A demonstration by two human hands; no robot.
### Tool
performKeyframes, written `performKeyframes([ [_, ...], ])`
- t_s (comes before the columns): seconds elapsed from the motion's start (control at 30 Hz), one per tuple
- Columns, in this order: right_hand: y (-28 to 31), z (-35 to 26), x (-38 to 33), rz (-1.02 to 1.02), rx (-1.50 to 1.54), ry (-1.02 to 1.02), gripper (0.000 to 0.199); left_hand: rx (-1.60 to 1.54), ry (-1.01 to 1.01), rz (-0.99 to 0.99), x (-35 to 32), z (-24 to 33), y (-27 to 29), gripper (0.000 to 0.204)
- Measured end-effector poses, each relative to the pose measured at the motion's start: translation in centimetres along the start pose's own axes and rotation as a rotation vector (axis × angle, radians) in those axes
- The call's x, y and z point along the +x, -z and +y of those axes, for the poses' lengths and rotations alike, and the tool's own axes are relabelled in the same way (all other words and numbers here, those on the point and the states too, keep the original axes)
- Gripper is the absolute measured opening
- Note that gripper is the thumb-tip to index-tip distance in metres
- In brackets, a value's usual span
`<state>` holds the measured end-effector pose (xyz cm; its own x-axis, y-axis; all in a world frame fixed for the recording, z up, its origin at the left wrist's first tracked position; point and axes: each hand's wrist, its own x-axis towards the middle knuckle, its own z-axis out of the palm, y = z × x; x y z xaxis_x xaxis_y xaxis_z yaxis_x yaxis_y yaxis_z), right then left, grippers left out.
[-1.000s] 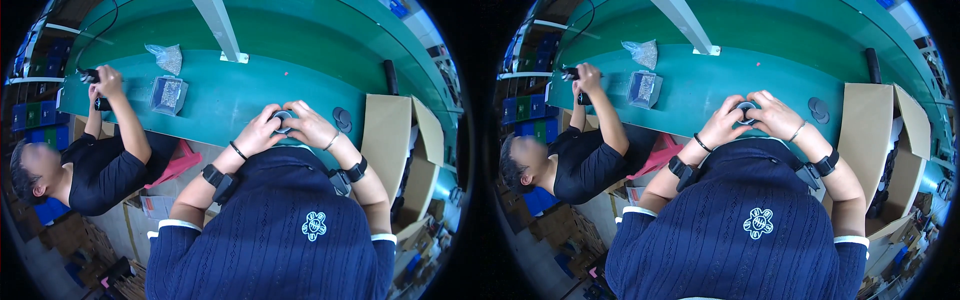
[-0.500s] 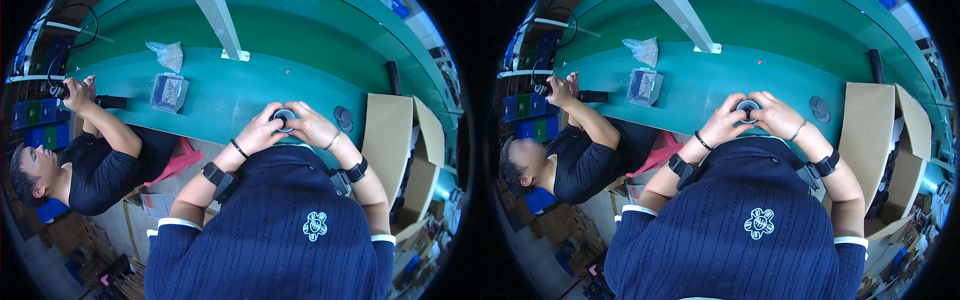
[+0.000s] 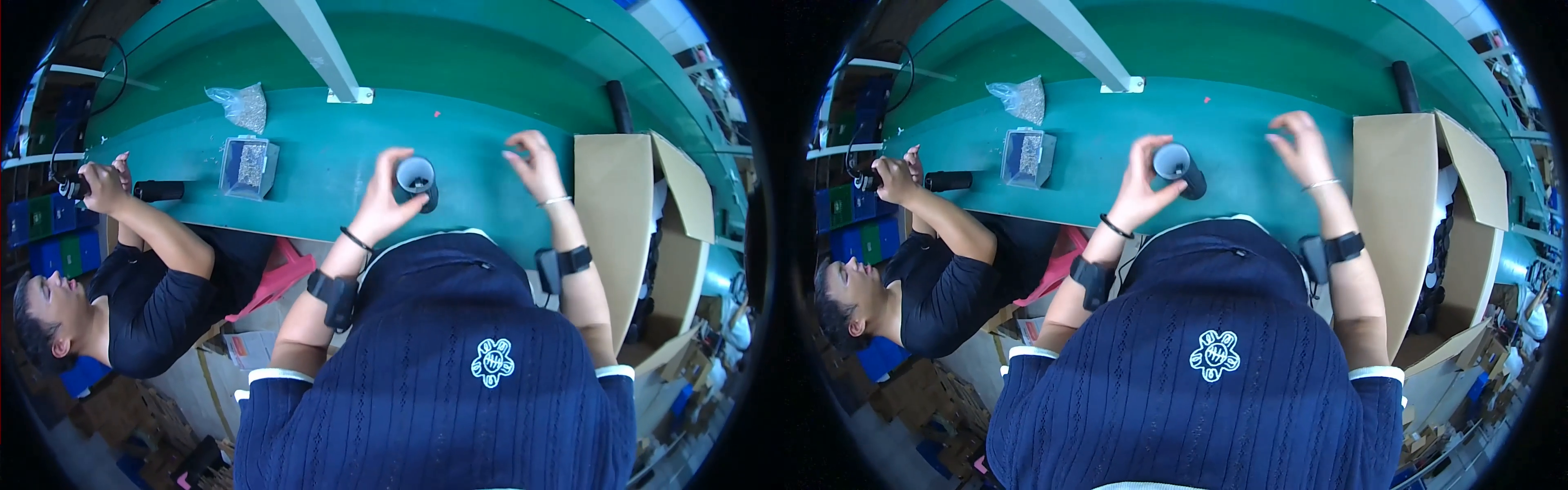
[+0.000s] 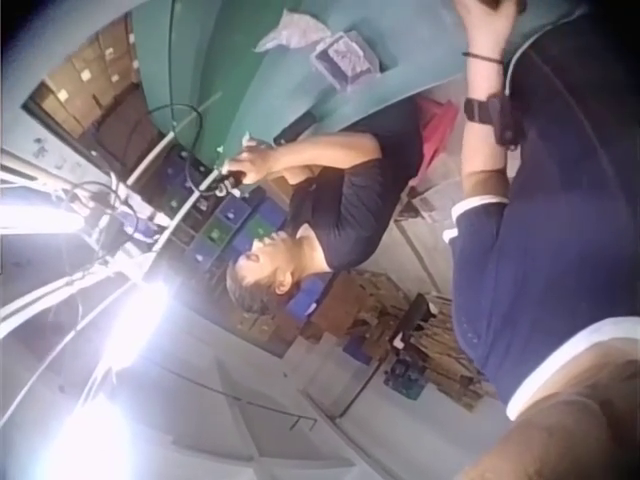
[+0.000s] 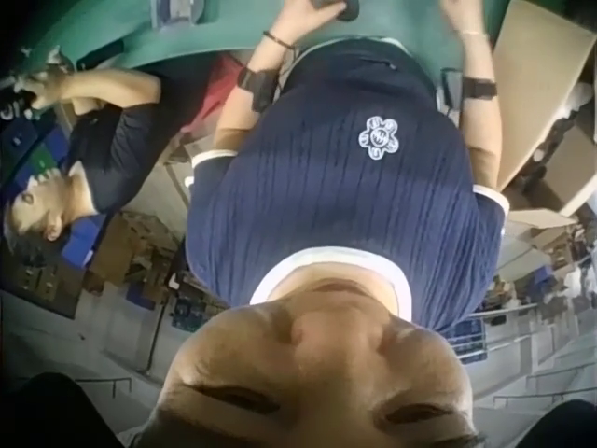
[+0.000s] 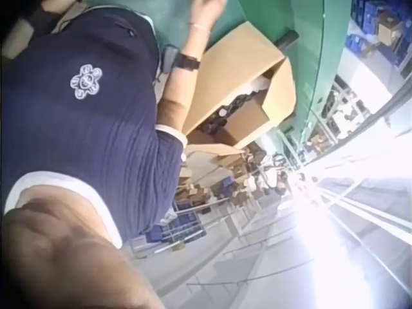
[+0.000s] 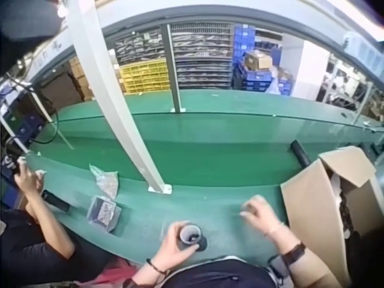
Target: The person picks up a black cylinder, inserts a white paper liner, and presses a black cap onto the end before placing it in a box.
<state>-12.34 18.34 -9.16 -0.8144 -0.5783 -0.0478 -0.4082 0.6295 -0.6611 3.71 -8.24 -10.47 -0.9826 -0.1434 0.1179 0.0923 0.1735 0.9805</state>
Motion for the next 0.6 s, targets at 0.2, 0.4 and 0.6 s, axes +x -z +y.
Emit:
performKeyframes([
  [0.2,-1.2,12.6,-4.7,0.052,-0.409,-0.321,0.061,-0.541,0.285,-0.041,1.4,-2.1,1.4,0.075],
  [0.4,-0.9,10.8,-5.6,0.190,0.128,-0.383,0.054,-0.440,0.239,0.040,0.8,-2.5,-0.5,0.067],
  [0.6,-0.3,1.0,-5.2,-0.131,2.009,-0.130,0.061,-0.484,0.247,0.002,0.6,-1.6,-0.3,0.062],
])
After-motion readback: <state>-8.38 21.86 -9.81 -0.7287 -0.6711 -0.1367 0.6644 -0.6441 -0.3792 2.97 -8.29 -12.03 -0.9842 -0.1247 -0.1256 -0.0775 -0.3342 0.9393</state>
